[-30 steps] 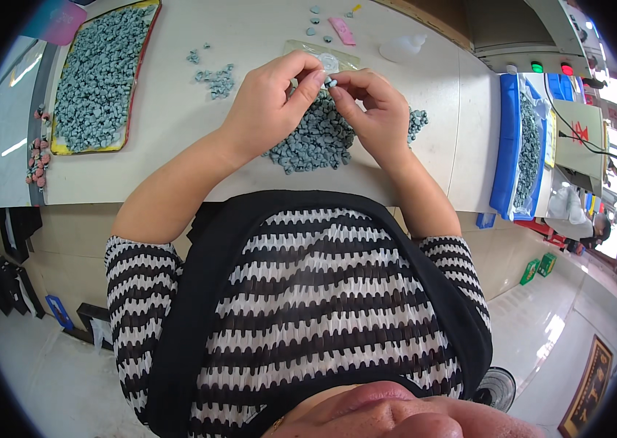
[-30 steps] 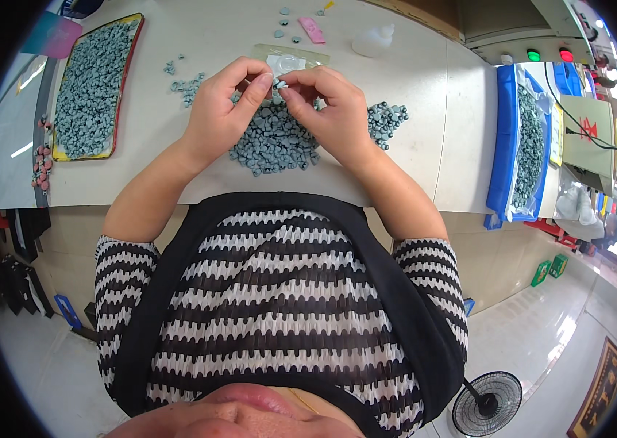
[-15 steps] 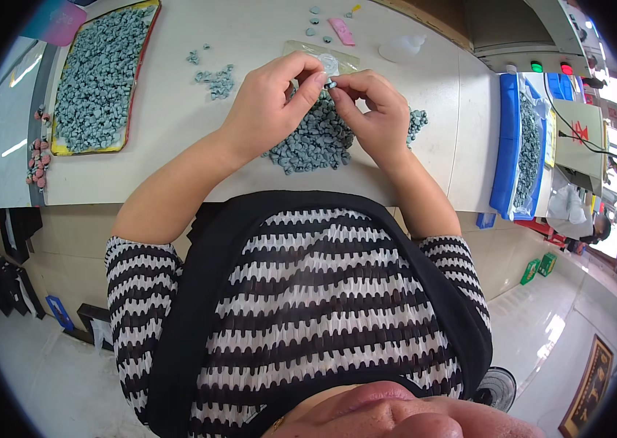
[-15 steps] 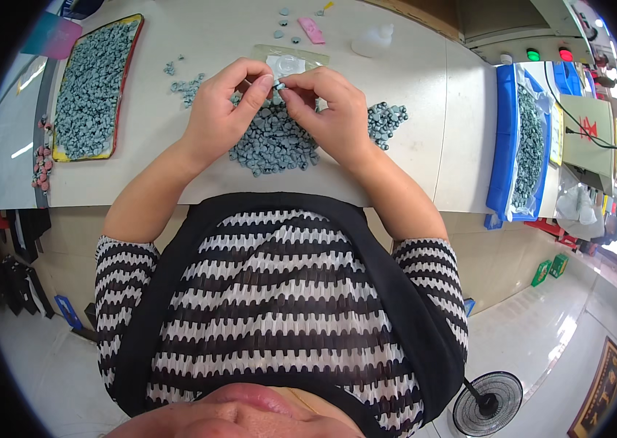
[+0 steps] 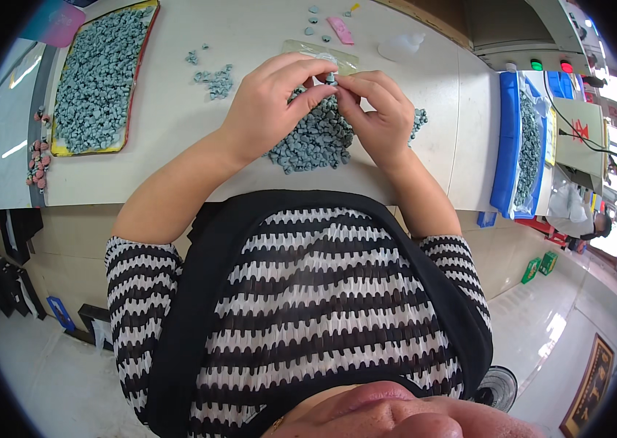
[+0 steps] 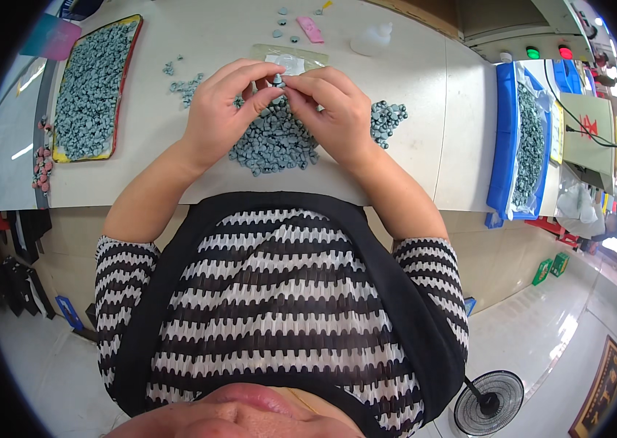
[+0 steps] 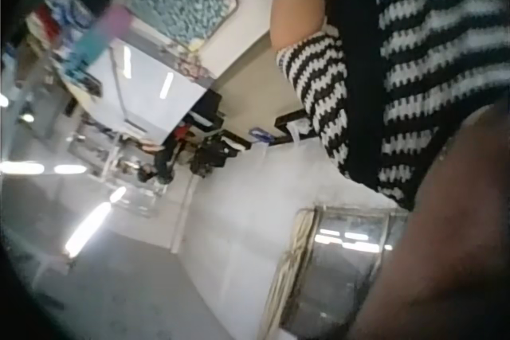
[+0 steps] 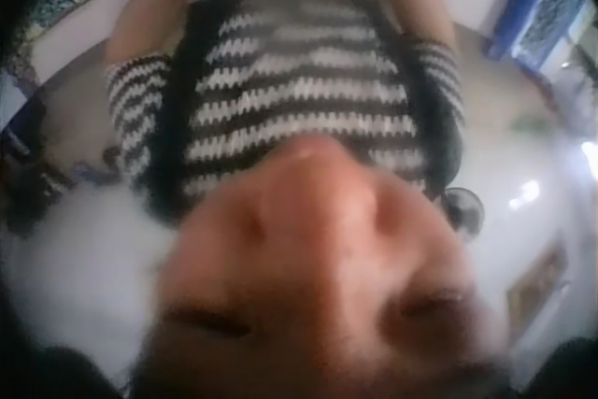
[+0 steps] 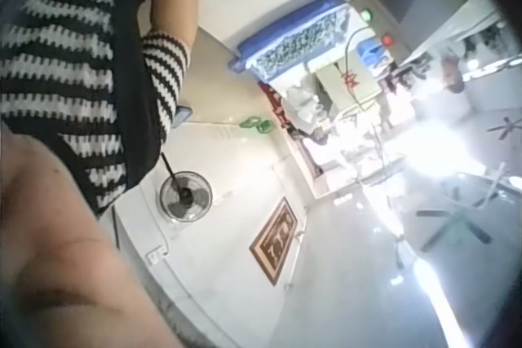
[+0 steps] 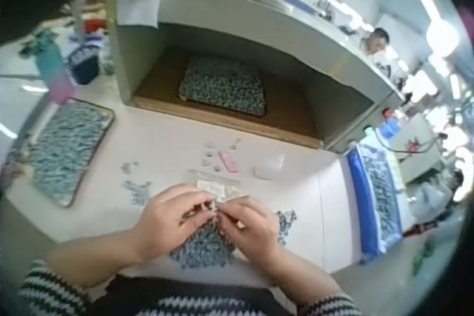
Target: The person assembles small components by hand, picking up miniature pieces, attaching tiny inserts to them, and placing the assembled parts on the table.
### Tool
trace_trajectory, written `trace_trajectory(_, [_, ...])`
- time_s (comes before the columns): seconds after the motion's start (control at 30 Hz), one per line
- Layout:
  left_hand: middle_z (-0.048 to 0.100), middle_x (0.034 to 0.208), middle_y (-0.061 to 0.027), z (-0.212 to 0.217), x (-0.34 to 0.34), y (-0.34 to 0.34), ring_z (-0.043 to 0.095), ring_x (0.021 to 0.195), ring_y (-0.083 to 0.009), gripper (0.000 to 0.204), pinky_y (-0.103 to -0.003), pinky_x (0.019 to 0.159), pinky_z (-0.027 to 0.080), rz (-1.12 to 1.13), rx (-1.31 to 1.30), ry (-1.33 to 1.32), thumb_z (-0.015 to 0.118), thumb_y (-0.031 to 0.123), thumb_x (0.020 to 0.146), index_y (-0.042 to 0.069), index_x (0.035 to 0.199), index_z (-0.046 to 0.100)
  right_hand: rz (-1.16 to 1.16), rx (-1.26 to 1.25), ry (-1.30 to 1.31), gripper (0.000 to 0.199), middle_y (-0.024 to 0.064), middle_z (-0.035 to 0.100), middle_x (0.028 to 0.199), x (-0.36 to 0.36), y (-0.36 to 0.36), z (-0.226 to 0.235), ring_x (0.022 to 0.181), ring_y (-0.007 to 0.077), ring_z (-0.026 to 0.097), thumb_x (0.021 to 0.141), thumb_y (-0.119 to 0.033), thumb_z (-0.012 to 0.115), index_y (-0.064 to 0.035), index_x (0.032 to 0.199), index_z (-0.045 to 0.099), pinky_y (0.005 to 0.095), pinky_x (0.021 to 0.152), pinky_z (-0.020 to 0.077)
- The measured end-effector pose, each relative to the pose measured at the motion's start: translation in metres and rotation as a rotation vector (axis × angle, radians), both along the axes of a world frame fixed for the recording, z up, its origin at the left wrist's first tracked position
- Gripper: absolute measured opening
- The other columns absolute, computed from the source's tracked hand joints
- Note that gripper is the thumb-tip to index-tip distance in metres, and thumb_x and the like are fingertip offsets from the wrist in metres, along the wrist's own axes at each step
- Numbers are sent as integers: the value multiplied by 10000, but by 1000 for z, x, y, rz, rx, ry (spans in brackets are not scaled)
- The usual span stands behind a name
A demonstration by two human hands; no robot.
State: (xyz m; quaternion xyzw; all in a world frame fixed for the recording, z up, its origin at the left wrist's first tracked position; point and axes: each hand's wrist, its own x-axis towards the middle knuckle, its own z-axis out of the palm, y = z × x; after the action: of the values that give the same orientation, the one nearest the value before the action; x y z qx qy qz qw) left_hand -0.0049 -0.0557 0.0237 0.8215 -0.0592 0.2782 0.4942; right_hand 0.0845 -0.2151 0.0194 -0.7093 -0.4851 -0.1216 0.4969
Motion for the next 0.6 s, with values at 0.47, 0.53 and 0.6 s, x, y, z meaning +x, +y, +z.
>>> trace_trajectory(0.47, [682,876,-106,-1,3,3,623,742,-244,211,-313,660,509,52,212,-183,724,62,784,1,982,681,0,-26,-111,222,84,673,819,-2,-1,0,663,152,636,716,55,756,-4,923,705,247,533,510])
trace_trajectory(0.53, [683,898,-105,-2,2,2,627,752,-233,207,-307,663,510,42,178,-157,712,64,804,0,998,680,-2,-5,-128,204,60,655,804,-1,0,-1,630,148,615,721,20,758,-30,910,702,252,531,502])
trace_trajectory(0.6, [685,919,-104,-2,1,1,631,762,-222,205,-301,666,511,32,144,-132,700,66,823,-1,1015,679,-5,-10,-173,203,61,655,803,3,0,-1,628,149,616,721,18,759,-31,909,701,253,531,504])
